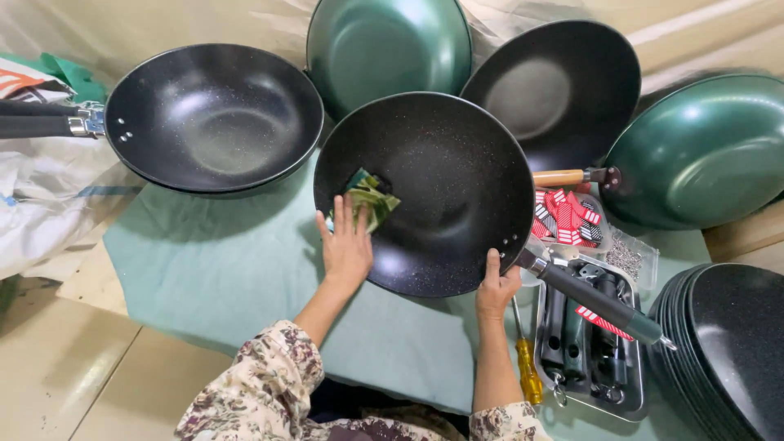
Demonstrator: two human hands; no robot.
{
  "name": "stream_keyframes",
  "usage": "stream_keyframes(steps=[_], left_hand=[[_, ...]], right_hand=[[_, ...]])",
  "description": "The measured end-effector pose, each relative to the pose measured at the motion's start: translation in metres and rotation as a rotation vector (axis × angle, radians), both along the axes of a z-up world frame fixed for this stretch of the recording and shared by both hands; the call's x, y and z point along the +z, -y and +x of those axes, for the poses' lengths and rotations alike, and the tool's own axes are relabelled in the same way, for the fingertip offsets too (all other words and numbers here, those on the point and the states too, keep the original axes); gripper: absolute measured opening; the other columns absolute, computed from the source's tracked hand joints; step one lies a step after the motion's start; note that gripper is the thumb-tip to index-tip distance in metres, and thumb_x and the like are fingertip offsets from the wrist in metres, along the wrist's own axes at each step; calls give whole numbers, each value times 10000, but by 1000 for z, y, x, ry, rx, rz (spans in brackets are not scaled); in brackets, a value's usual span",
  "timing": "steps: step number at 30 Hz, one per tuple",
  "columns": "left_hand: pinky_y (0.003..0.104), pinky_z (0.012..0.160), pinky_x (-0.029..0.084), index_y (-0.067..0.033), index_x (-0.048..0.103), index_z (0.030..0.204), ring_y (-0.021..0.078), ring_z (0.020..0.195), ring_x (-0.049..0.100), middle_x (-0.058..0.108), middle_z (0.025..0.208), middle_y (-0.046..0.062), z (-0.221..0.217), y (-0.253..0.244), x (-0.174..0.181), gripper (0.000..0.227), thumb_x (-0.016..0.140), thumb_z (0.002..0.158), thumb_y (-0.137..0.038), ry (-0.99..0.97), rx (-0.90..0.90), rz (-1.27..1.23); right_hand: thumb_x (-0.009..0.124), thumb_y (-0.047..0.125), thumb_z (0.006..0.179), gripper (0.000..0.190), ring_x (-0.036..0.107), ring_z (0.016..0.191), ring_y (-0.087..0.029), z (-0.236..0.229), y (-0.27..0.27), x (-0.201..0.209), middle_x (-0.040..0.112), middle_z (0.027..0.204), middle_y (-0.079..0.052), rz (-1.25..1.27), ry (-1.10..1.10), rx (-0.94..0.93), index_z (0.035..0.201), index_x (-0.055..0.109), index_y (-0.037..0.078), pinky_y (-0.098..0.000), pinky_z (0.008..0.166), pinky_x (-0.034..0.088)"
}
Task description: Wiping the inside of a wok and then attaching a handle bracket using screws and a screwdriver.
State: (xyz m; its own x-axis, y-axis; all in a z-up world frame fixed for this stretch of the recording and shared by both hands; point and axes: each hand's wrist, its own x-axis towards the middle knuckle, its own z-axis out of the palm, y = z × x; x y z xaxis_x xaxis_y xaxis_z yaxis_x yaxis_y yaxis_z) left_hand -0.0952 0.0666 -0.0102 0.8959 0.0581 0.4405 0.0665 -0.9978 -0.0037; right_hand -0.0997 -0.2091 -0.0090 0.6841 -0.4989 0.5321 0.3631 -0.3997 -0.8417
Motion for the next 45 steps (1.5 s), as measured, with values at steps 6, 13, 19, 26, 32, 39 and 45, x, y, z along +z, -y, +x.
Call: stream_keyframes(steps=[6,13,19,26,32,39,45], left_hand=[[664,1226,26,-178,339,1596,329,1597,74,167,1706,205,8,-18,8,655,518,998,-380,-21,113,184],[673,1202,-89,-77,336,1562,400,1561,102,223,1633,306,-47,42,3,596,340,1044,-370,-376,-186,-99],[710,1188,-39,-71,384,1547,408,1554,172,292,1617,298,-6,29,-19,624,453,1005,-373,-99,-266,-178],[672,1215,24,-107,293,1627,307,1580,164,227,1699,173,88,-20,-1,740,530,984,-387,270,4,66],[659,1236,92,-268,369,1603,199,1571,220,314,1679,2,155,-50,30,645,523,990,-398,630,-1,298],[680,1224,178,-363,540,1465,169,1511,342,464,1576,-87,190,-35,67,477,498,992,-311,908,-111,336],[672,1243,25,-279,206,1660,344,1593,39,54,1734,88,170,62,113,850,535,899,-92,668,-370,179]], right_hand=[[798,203,979,266,556,705,-172,0,-1,1,620,700,-116,1,1,-19,842,662,20,-358,766,511],[810,221,975,335,552,673,-218,-6,-8,17,596,675,-162,-15,-6,-37,808,626,-4,-367,732,500],[799,222,977,298,566,681,-204,-4,-4,9,621,689,-141,-5,-13,-24,827,651,11,-356,755,512],[810,199,954,264,572,699,-190,-1,-2,2,646,702,-151,13,-9,-26,841,678,0,-376,751,515],[813,178,940,257,539,668,-164,6,8,-15,624,663,-118,26,-8,-19,792,670,24,-359,717,509],[816,172,937,255,544,651,-163,13,16,-36,638,657,-116,12,-18,-37,784,675,25,-357,710,511],[810,153,938,247,570,652,-185,-1,-1,7,636,661,-151,-4,-4,-30,794,675,5,-362,704,516]])
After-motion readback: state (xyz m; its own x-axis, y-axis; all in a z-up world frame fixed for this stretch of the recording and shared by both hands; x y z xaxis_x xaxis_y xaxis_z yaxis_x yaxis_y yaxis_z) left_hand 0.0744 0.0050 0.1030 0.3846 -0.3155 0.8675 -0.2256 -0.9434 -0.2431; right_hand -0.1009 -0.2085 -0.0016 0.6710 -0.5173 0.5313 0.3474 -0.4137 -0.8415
